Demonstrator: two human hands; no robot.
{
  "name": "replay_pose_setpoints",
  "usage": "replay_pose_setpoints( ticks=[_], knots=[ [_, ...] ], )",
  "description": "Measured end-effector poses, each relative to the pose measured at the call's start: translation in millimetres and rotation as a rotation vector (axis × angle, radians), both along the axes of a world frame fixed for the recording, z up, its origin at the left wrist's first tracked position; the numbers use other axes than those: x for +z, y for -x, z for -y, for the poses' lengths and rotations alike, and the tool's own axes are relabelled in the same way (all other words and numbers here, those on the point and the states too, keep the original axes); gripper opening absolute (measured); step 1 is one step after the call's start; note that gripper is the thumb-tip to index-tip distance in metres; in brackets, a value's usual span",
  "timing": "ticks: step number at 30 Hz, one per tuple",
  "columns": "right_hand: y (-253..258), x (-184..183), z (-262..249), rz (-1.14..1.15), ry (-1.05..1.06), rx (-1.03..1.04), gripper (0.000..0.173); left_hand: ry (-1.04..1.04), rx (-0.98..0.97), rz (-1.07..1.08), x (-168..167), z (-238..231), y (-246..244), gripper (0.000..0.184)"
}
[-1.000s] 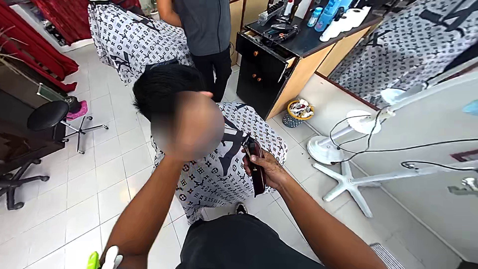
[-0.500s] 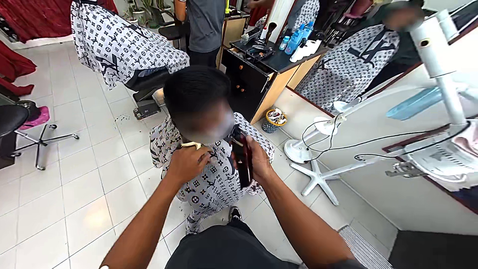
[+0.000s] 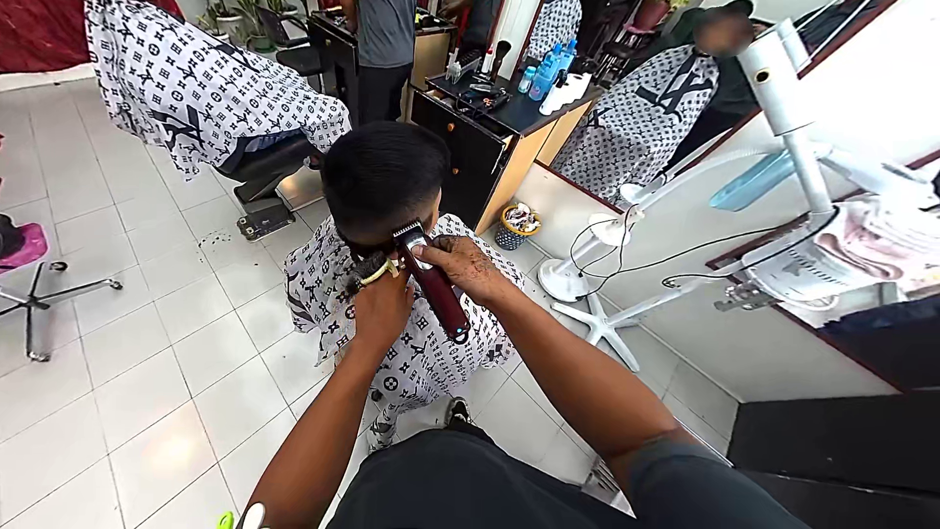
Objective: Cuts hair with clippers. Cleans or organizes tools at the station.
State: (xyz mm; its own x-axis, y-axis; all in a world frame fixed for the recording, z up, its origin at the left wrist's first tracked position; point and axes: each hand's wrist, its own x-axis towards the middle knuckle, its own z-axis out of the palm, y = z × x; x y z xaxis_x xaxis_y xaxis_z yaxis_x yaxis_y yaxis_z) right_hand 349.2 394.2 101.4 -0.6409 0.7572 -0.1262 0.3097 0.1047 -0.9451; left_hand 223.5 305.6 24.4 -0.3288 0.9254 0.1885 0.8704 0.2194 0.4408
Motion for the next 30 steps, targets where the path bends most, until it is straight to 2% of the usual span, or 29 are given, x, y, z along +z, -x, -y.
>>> replay_pose_setpoints(
  ticks=[5, 9, 13, 17, 22, 26, 30],
  knots=[
    [1, 0, 6, -0.089, -0.026, -0.003, 0.033, -0.045, -0.010, -0.018, -3, 0, 0, 0.036],
    [0, -1, 2, -0.037, -0.026, 0.007, 0.034, 0.002, -0.002, -0.007, -1, 1, 0, 0.034],
    [1, 0, 6, -0.091, -0.046, -0.004, 0.033, 0.009, -0.002, -0.026, -2, 0, 0, 0.037],
    [0, -5, 1, -0.042, -0.006, 0.011, 0.036, -0.015, 0.003, -0.036, -5, 0, 1, 0.029],
    [3, 2, 12, -0.116, -0.054, 0.008, 0.033, -0.072, 0.007, -0.008, -5, 2, -1, 0.029],
    [1, 0, 9, -0.013, -0.049, 0.017, 0.037, -0.057, 0.008, -0.038, -5, 3, 0, 0.025],
    [2, 5, 16, -0.107, -0.086, 0.022, 0.032, -0.133, -0.001, -0.021, -8, 4, 0, 0.021]
  ],
)
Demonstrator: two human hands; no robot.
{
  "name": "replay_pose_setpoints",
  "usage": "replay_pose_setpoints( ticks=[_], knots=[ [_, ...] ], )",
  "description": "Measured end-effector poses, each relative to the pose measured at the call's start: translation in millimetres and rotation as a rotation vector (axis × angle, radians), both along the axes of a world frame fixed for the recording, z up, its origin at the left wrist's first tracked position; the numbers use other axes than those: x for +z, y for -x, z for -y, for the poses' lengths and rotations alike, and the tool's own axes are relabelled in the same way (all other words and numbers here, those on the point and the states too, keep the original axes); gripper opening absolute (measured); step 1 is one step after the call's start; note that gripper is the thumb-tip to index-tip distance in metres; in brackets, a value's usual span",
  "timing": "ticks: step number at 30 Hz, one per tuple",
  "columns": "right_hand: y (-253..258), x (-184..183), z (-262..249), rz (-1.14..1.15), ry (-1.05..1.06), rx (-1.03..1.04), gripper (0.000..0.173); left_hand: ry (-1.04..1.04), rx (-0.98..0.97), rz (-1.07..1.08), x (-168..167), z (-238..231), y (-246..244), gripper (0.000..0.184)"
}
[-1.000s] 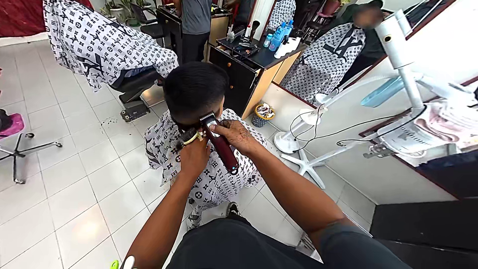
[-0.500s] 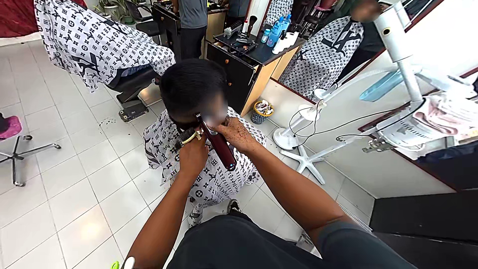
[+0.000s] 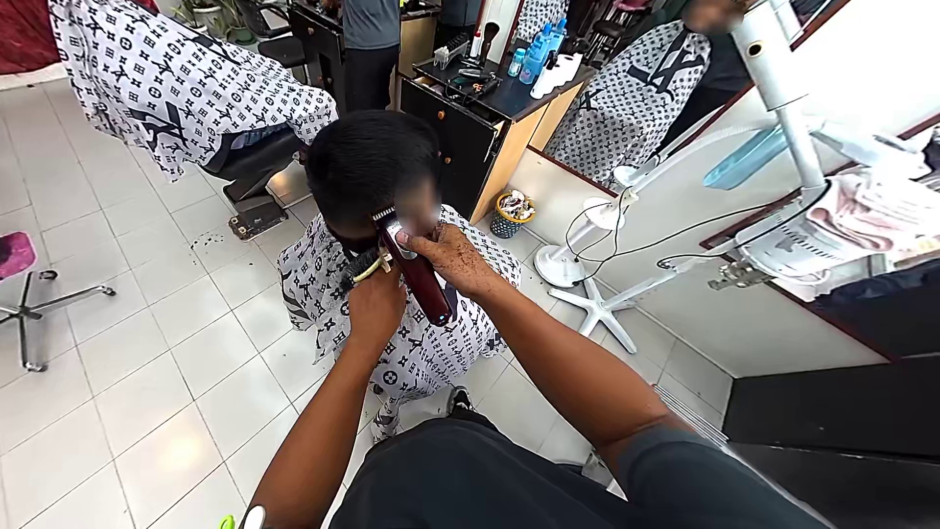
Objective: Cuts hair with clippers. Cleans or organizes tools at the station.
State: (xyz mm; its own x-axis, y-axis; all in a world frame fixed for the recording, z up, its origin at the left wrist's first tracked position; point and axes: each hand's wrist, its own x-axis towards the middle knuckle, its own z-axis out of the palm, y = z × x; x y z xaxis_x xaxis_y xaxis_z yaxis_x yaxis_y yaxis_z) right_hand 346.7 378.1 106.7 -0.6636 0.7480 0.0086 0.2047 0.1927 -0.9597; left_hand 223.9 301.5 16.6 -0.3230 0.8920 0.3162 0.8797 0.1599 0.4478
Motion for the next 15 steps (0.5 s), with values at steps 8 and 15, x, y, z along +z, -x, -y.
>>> replay_pose_setpoints(
  ticks=[8, 15],
  knots=[
    [5, -4, -14, 0.073, -0.004, 0.023, 0.032, 0.080, 0.006, -0.004, 4, 0, 1, 0.021],
    [4, -4, -21, 0.161, -0.013, -0.001, 0.036, 0.142, 0.009, -0.015, 7, -2, 2, 0.026]
  ],
)
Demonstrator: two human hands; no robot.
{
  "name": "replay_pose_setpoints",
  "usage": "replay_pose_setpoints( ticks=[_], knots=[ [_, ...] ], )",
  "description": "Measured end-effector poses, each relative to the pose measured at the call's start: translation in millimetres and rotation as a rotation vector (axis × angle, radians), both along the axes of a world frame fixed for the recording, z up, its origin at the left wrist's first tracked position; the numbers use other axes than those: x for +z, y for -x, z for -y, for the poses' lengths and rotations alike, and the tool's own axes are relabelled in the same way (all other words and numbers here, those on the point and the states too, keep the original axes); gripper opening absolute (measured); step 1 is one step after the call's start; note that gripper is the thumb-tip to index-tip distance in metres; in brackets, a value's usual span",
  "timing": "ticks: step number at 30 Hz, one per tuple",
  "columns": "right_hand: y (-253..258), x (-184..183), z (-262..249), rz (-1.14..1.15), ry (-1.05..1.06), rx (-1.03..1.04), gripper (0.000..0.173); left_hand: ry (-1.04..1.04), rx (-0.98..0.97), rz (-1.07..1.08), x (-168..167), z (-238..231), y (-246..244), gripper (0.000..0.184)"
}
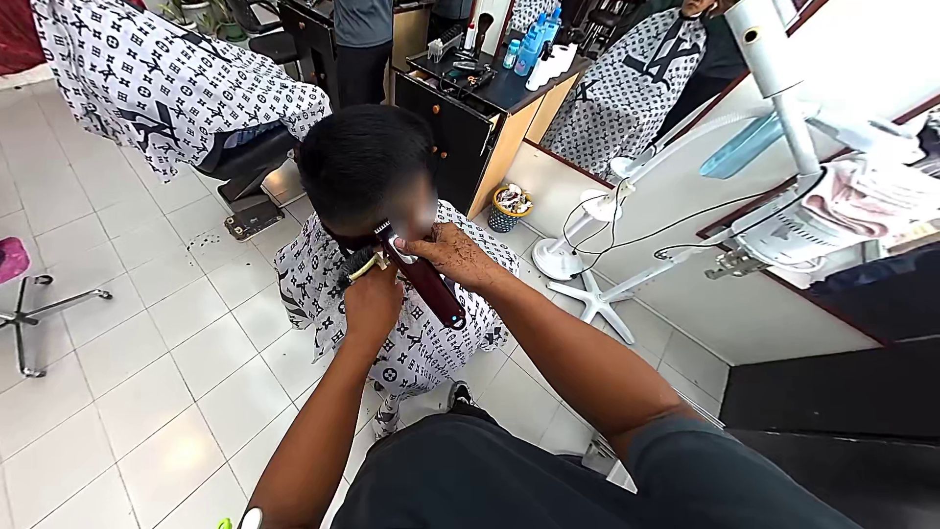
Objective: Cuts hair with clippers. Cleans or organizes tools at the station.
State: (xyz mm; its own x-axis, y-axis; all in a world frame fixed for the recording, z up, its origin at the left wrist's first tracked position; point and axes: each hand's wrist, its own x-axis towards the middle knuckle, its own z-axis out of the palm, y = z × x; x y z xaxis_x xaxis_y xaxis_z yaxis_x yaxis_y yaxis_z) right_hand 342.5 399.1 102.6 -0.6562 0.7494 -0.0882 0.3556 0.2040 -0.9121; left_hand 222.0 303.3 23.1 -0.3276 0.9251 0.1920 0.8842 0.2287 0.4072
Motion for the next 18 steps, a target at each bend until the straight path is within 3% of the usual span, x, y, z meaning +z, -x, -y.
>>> replay_pose_setpoints(
  ticks=[4, 9, 14, 18],
  knots=[
    [4, 4, 6, -0.141, -0.040, 0.021, 0.029, -0.047, -0.005, -0.011, -2, 0, -1, 0.027],
    [-5, 1, -4, -0.025, 0.030, 0.002, 0.036, 0.065, -0.002, -0.006, 3, -1, 0, 0.035],
    [-3, 4, -2, -0.167, 0.018, -0.007, 0.028, 0.072, -0.011, 0.004, 6, -1, -1, 0.044],
    [-8, 6, -9, -0.060, 0.013, -0.020, 0.036, 0.127, -0.011, -0.016, 7, -1, 0, 0.049]
  ],
)
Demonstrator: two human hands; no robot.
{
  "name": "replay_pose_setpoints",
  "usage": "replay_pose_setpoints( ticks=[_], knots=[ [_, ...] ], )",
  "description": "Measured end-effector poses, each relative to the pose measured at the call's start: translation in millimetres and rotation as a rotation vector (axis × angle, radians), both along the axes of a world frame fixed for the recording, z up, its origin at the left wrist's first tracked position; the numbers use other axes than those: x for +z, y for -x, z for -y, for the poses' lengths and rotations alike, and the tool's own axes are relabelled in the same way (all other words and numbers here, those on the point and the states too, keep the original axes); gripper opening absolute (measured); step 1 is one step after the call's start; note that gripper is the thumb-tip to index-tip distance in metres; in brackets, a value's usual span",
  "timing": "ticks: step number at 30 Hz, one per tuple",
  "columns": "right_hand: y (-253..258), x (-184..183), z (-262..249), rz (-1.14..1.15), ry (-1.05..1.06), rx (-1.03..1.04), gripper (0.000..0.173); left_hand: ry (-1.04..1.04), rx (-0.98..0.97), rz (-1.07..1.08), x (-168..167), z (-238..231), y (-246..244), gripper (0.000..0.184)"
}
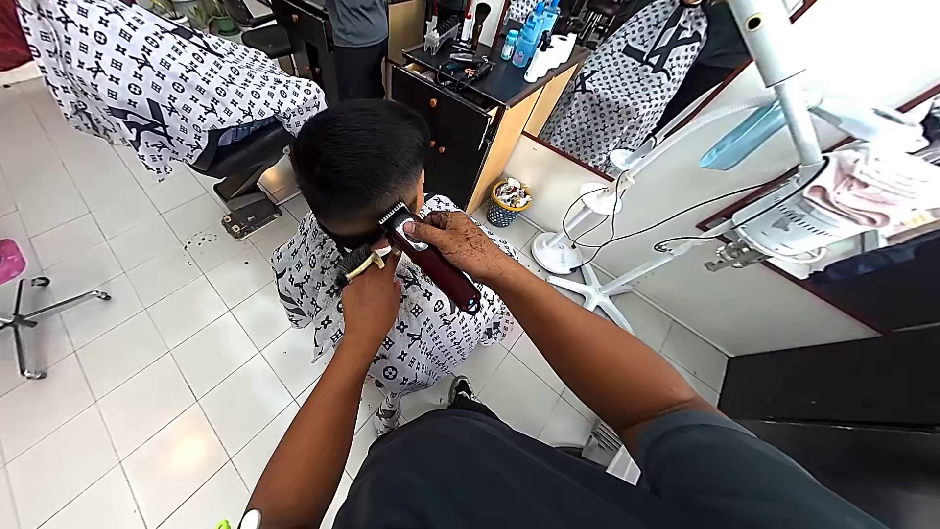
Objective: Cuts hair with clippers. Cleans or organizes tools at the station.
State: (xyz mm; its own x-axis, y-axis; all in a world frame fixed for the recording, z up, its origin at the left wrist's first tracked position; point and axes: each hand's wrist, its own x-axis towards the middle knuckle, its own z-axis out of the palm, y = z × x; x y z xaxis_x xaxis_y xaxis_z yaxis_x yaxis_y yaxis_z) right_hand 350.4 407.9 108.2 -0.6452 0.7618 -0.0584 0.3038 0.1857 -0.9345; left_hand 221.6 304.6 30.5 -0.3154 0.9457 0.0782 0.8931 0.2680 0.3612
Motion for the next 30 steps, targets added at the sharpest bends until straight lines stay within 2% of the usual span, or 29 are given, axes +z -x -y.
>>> replay_pose_setpoints(
  ticks=[2, 4, 6, 7, 8, 9, 11, 12, 14, 15, 16, 18, 19, 22, 23, 25, 27, 30],
  knots=[
    [1, 4, 3, -0.068, -0.014, 0.007, 0.032, -0.021, -0.001, 0.005, -1, -1, 0, 0.051],
    [-3, 7, 7, -0.166, -0.051, 0.097, 0.030, -0.108, -0.043, 0.046, -6, 2, 5, 0.044],
    [-24, 5, 15, -0.135, -0.012, 0.169, 0.031, -0.327, -0.158, 0.118, -22, 10, 18, 0.030],
    [-39, -1, 20, -0.124, 0.042, 0.163, 0.032, -0.458, -0.228, 0.148, -30, 13, 25, 0.031],
    [-54, -12, 25, -0.149, 0.117, 0.118, 0.034, -0.476, -0.297, 0.259, -29, 17, 32, 0.036],
    [-65, -26, 28, -0.221, 0.205, 0.053, 0.036, -0.348, -0.354, 0.463, -16, 20, 39, 0.040],
    [-78, -54, 35, -0.418, 0.400, -0.073, 0.046, -0.132, -0.451, 0.927, 20, 20, 53, 0.033],
    [-80, -63, 38, -0.474, 0.477, -0.105, 0.056, -0.163, -0.501, 1.075, 36, 19, 57, 0.029],
    [-82, -72, 42, -0.495, 0.587, -0.109, 0.074, -0.335, -0.572, 1.190, 60, 12, 58, 0.022],
    [-84, -74, 43, -0.469, 0.615, -0.078, 0.077, -0.372, -0.551, 1.183, 66, 8, 55, 0.020],
    [-86, -73, 43, -0.432, 0.630, -0.042, 0.077, -0.320, -0.488, 1.116, 65, 5, 51, 0.021],
    [-88, -74, 43, -0.374, 0.647, -0.004, 0.073, -0.083, -0.375, 0.960, 54, 8, 44, 0.028],
    [-86, -77, 44, -0.365, 0.657, -0.008, 0.070, -0.051, -0.363, 0.944, 50, 11, 44, 0.029],
    [-75, -83, 47, -0.405, 0.695, -0.086, 0.059, -0.297, -0.416, 1.061, 56, 14, 56, 0.019],
    [-69, -82, 50, -0.434, 0.705, -0.127, 0.055, -0.285, -0.408, 1.083, 59, 13, 61, 0.019],
    [-55, -72, 57, -0.506, 0.690, -0.200, 0.046, -0.034, -0.367, 0.995, 60, 17, 67, 0.027],
    [-37, -63, 60, -0.545, 0.572, -0.176, 0.036, 0.173, -0.366, 0.898, 48, 30, 72, 0.030],
    [-1, -43, 63, -0.364, 0.242, -0.153, 0.030, 0.112, -0.377, 0.889, 17, 63, 94, 0.026]
  ],
)
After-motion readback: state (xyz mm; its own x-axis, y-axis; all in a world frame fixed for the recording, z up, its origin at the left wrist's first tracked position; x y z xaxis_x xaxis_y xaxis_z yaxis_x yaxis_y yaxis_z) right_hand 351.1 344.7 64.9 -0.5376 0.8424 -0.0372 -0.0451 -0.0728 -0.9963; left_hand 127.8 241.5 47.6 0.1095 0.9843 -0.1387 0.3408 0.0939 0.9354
